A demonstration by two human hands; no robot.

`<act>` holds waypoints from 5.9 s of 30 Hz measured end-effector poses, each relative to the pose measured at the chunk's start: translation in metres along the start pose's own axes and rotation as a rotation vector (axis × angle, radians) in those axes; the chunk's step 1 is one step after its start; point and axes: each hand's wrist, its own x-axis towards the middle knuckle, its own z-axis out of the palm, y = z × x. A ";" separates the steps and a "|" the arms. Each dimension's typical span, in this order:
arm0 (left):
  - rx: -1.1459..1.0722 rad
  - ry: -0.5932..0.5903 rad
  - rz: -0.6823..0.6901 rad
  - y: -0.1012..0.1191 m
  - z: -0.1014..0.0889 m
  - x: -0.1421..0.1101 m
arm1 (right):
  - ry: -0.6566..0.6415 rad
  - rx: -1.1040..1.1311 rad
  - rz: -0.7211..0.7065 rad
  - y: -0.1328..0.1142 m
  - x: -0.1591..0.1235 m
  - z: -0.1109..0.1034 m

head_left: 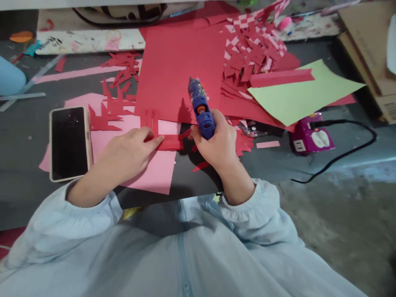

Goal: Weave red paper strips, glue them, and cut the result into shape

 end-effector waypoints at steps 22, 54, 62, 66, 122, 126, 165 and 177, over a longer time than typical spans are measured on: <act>0.144 0.112 -0.290 0.005 0.005 -0.005 | -0.024 -0.031 -0.011 0.004 0.000 0.003; -0.156 0.168 -0.330 0.008 0.012 -0.005 | -0.034 -0.031 -0.004 0.004 0.000 0.003; -0.304 0.234 -0.312 0.006 0.015 -0.002 | 0.000 -0.032 -0.040 0.006 -0.001 0.004; -0.399 0.248 -0.319 0.009 0.015 -0.001 | -0.027 -0.024 -0.023 0.007 0.000 0.003; -0.365 -0.053 -0.206 -0.028 -0.007 0.012 | -0.046 -0.049 0.007 0.004 0.000 0.000; -0.369 -0.088 -0.185 -0.031 -0.006 0.010 | -0.074 -0.034 0.021 0.004 0.000 -0.001; -0.521 -0.180 -0.070 -0.046 -0.015 0.004 | -0.047 -0.054 -0.042 0.007 -0.003 0.001; -0.377 -0.269 0.060 -0.051 -0.017 -0.005 | -0.088 -0.043 -0.028 0.009 -0.003 0.002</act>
